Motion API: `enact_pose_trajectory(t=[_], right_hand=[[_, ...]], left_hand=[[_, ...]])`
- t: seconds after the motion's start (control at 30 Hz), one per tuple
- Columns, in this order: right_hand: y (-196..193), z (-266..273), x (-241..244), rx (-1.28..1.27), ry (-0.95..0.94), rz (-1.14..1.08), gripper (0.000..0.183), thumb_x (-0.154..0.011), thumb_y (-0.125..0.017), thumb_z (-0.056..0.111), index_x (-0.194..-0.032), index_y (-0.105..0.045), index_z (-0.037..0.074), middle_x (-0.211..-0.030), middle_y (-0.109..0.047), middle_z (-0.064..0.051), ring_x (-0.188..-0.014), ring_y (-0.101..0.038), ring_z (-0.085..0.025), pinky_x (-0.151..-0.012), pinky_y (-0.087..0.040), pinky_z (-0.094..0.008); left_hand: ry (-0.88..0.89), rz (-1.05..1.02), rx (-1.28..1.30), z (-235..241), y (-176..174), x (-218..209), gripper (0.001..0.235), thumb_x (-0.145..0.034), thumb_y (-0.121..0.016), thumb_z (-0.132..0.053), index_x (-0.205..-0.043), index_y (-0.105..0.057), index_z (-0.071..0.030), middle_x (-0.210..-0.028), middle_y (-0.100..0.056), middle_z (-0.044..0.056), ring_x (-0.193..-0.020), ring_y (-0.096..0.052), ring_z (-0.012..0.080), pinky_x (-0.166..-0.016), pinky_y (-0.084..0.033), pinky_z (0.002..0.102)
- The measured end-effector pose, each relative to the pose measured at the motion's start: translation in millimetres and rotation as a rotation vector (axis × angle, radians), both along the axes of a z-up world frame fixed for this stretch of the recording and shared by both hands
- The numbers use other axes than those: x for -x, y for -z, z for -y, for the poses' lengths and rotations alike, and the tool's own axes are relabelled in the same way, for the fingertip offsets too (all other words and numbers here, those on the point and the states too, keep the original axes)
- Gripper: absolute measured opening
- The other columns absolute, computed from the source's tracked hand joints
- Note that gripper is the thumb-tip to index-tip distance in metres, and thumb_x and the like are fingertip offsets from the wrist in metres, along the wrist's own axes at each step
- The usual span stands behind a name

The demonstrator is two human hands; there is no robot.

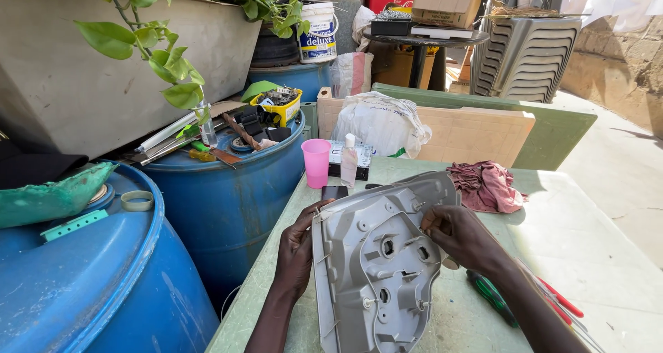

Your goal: Disassembling a car tail light housing using a screwdriver

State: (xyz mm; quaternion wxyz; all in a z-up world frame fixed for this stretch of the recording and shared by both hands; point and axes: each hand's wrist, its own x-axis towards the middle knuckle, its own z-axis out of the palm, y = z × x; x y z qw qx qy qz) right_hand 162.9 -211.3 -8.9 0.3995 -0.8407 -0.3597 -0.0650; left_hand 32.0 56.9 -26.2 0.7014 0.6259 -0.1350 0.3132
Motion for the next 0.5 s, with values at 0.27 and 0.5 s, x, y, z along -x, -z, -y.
enact_pose_trajectory(t=[0.27,0.5], right_hand=[[3,8,22,-0.205,0.031,-0.02,0.033,-0.086,-0.048,-0.005,-0.094,-0.079,0.006,-0.083,-0.061,-0.001,-0.075,-0.055,-0.01,-0.066,-0.043,-0.023],[2,7,33,-0.128,0.119,0.138,0.036,-0.079,-0.049,-0.007,-0.092,-0.078,0.01,-0.083,-0.061,0.001,-0.074,-0.059,-0.012,-0.068,-0.042,-0.025]], left_hand=[[0.013,-0.039,0.04,4,-3,-1,0.039,-0.092,-0.057,-0.025,-0.124,-0.07,-0.006,-0.135,-0.064,0.005,-0.124,-0.06,0.0176,-0.1,-0.05,0.033],[0.017,-0.057,0.067,3,0,-1,0.04,-0.09,-0.057,-0.021,-0.125,-0.069,-0.005,-0.134,-0.065,0.004,-0.12,-0.061,0.0166,-0.098,-0.05,0.031]])
